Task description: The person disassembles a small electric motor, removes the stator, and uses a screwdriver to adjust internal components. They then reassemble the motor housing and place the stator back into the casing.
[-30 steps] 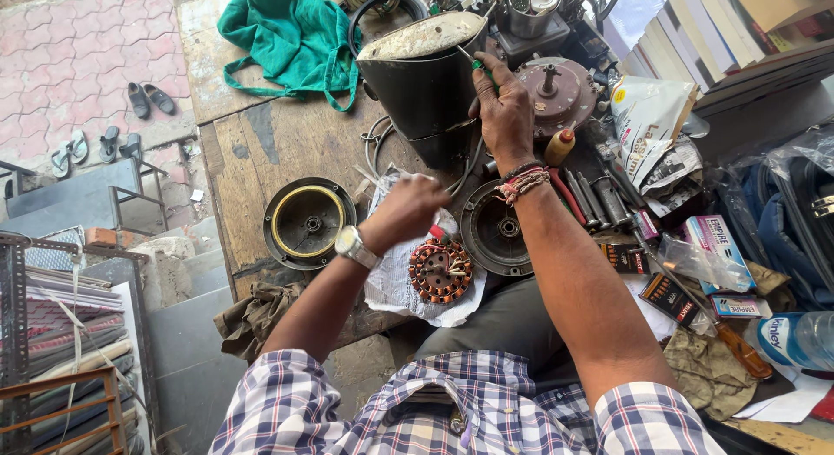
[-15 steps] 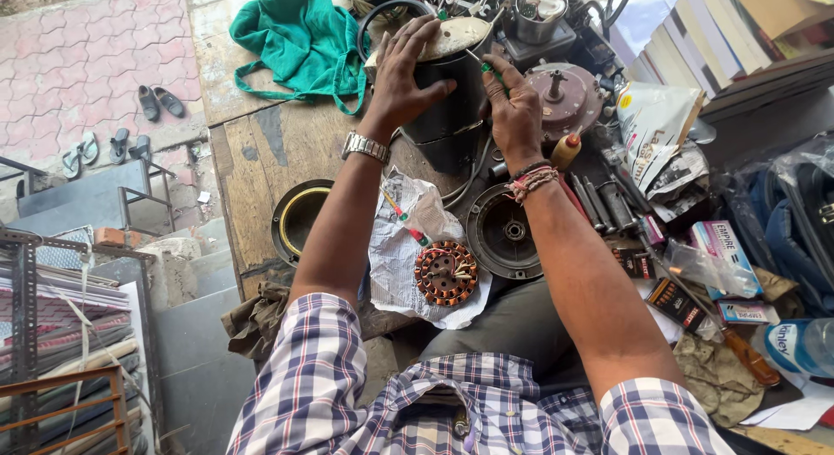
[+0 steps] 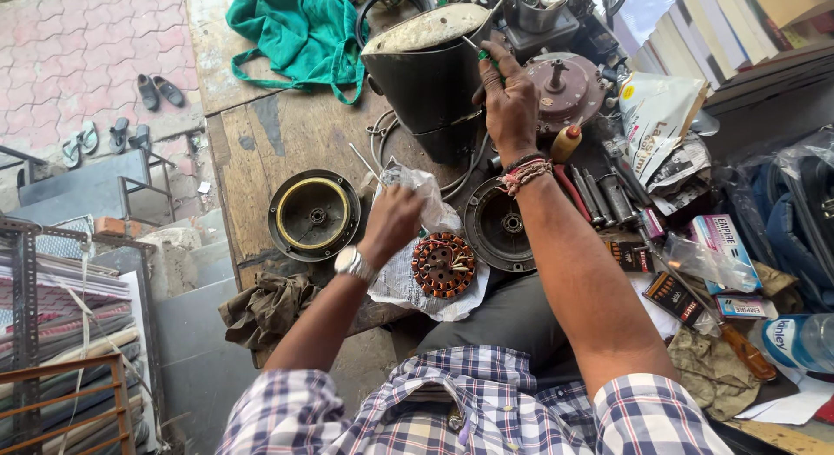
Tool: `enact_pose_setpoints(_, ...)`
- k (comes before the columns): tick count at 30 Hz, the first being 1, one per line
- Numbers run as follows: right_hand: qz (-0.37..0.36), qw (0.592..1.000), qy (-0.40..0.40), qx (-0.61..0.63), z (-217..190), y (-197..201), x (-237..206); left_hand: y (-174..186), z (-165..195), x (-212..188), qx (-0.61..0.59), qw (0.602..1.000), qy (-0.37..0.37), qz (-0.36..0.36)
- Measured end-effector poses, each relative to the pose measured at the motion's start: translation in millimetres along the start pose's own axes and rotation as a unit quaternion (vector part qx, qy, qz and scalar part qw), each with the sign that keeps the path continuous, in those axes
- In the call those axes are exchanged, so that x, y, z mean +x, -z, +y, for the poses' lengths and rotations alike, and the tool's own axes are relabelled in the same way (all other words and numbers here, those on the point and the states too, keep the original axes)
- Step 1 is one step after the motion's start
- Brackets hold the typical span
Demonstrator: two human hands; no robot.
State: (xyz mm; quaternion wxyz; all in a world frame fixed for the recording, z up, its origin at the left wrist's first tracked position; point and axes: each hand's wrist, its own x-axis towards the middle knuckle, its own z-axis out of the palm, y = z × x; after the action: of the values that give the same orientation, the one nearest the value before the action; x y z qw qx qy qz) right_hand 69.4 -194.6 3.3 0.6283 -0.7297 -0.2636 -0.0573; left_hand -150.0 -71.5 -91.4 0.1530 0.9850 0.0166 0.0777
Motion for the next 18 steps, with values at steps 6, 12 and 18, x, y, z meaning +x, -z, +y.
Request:
enact_pose_setpoints(6, -0.011, 1.000, -0.020, 0.019, -3.8, 1.5, 0.8, -2.2, -16.1, -36.6, 0.121, 0.989, -0.081, -0.032)
enact_pose_setpoints(12, -0.008, 0.999, -0.012, 0.035, -6.3, 5.1, 1.4, 37.6, -18.4, -2.7, 0.132, 0.971, -0.155, 0.129)
enact_pose_setpoints(18, -0.014, 0.999, -0.032, 0.001, -9.1, 4.9, -0.5, 142.3, 14.8, -3.7, -0.289, 0.821, -0.096, 0.482)
